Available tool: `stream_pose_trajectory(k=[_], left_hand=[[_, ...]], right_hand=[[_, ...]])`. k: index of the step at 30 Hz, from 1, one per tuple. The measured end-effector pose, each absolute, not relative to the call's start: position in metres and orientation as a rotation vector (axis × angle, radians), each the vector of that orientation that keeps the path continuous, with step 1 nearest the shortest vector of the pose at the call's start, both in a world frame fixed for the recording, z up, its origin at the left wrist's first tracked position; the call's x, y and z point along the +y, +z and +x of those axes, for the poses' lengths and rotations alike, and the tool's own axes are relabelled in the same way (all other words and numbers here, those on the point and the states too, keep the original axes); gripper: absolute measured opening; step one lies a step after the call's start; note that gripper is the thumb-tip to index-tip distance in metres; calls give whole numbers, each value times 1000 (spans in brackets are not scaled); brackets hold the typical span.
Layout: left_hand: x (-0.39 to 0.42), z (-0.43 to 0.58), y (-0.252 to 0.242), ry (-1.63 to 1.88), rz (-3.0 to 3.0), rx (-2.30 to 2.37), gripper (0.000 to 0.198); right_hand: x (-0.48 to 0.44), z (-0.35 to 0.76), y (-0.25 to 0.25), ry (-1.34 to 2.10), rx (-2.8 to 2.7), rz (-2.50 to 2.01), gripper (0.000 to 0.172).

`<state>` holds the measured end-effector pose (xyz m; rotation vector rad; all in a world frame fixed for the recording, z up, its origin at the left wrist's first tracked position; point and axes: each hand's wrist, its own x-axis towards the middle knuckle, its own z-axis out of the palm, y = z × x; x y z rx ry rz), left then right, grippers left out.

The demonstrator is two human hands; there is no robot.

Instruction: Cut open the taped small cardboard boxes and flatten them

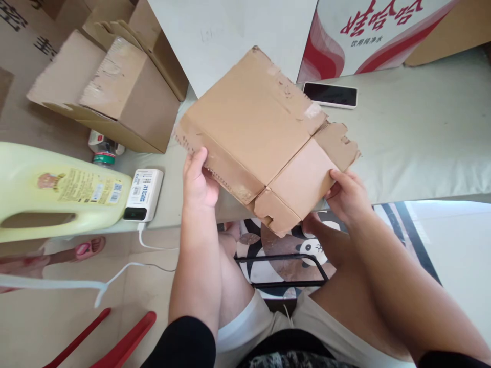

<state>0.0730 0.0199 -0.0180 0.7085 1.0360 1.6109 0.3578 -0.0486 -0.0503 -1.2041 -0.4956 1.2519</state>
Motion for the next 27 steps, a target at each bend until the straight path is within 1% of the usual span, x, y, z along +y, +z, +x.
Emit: stream_pose_trajectory(k=[4, 7, 9, 12, 17, 22, 27], left_hand=[[22, 71, -25, 1559, 702, 1017, 41], [24, 71, -27, 1587, 665, 1073, 38], [25, 70, -26, 1592, 618, 1062, 39], [26, 67, -22, 1576, 628, 953, 47], [24, 63, -19, 1532, 641, 914, 38], [21, 62, -12, 1571, 683, 846, 52], [21, 61, -8, 1520, 669, 851, 51]], right_hand=[[-54, 355, -51, 1302, -494, -1163, 44], [-61, 346, -48, 1348, -537, -1180, 51], [-63, 340, -47, 1348, -540, -1200, 51], [-63, 337, -47, 1348, -539, -1195, 48], [-58, 339, -47, 1366, -567, -1196, 51], [-58, 337, -43, 1413, -533, -1183, 58], [-60, 338, -43, 1424, -526, -1188, 51]])
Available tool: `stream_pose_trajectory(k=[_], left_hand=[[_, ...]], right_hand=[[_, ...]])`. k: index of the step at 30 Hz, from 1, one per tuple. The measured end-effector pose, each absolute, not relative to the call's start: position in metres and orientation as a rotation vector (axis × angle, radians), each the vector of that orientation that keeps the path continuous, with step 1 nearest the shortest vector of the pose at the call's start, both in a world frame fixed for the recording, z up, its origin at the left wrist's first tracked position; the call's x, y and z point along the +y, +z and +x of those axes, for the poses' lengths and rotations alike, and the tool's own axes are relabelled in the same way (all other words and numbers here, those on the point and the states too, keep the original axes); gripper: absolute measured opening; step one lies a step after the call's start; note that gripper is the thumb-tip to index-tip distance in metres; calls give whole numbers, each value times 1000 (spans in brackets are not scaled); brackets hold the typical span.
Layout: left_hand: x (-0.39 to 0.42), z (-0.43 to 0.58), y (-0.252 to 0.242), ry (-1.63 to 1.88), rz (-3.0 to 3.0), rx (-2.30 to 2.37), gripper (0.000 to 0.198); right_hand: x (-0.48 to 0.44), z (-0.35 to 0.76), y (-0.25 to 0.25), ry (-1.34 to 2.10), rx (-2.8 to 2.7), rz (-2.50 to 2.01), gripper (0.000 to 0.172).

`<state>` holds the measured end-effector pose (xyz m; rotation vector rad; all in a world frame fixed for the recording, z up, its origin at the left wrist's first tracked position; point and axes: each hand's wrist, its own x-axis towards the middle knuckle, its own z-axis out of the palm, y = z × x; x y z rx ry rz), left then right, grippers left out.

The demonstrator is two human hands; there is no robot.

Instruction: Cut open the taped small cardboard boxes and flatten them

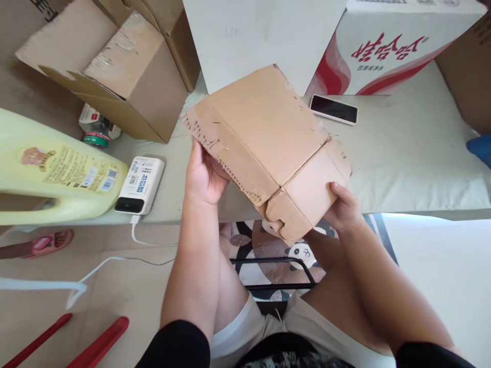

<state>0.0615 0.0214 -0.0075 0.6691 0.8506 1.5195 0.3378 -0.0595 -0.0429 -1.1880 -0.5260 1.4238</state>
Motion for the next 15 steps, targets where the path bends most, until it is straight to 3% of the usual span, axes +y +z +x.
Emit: stream_pose_trajectory(k=[15], left_hand=[[25, 68, -25, 1554, 668, 944, 12]], right_hand=[[-51, 345, -52, 1243, -444, -1209, 41]])
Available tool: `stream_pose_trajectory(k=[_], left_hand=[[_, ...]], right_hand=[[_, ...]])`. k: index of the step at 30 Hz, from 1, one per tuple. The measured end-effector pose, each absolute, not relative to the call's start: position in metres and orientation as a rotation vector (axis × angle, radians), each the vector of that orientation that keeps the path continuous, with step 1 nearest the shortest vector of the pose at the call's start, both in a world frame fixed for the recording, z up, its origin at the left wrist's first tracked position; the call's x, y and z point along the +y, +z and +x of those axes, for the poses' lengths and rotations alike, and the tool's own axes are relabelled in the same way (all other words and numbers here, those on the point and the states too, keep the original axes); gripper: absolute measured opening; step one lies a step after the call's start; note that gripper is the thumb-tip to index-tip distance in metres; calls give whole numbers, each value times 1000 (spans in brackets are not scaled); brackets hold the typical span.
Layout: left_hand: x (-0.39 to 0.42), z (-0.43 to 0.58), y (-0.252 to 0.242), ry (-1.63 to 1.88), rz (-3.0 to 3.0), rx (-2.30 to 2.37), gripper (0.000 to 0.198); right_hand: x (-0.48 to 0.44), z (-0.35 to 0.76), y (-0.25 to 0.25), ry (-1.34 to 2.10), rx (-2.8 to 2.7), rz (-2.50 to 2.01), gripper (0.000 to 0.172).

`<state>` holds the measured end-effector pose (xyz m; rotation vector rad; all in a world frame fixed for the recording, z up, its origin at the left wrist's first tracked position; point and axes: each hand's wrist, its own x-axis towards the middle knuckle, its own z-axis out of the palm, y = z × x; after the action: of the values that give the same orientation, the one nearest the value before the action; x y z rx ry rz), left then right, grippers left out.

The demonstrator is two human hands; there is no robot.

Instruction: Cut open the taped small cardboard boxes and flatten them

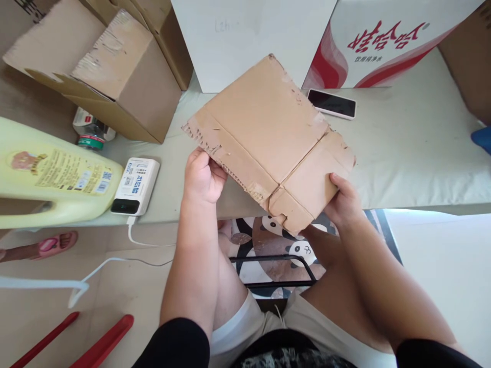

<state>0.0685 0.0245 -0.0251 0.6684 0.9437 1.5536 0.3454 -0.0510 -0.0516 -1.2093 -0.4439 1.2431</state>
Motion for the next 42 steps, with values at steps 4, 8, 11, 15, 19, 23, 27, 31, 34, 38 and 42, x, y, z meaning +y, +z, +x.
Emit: stream_pose_trajectory(k=[4, 8, 11, 15, 19, 23, 27, 31, 34, 38, 42], left_hand=[[24, 74, -25, 1611, 705, 1053, 20], [23, 74, -21, 1572, 629, 1020, 45], [23, 74, -20, 1556, 664, 1010, 54], [24, 74, -28, 1640, 644, 1064, 50], [27, 75, -32, 1709, 594, 1082, 41], [29, 76, -25, 1708, 529, 1057, 31], [32, 77, -13, 1618, 360, 1085, 41], [32, 82, 0, 1534, 286, 1071, 40], [30, 87, 8, 1501, 255, 1069, 34], [30, 93, 14, 1489, 219, 1079, 36], [32, 97, 17, 1505, 212, 1088, 39]], right_hand=[[-49, 346, -53, 1192, -381, -1225, 38], [-49, 346, -54, 1150, -386, -1229, 36], [-49, 345, -55, 1100, -453, -1217, 36], [-52, 343, -56, 1117, -500, -1190, 43], [-56, 340, -55, 1242, -530, -1186, 50], [-59, 340, -46, 1360, -543, -1222, 48], [-61, 346, -26, 1325, -463, -1254, 40], [-67, 378, -4, 1133, -377, -1328, 36], [-76, 423, 10, 848, -268, -1414, 34], [-85, 485, 22, 444, -204, -1503, 28], [-66, 530, 22, 284, -278, -1628, 25]])
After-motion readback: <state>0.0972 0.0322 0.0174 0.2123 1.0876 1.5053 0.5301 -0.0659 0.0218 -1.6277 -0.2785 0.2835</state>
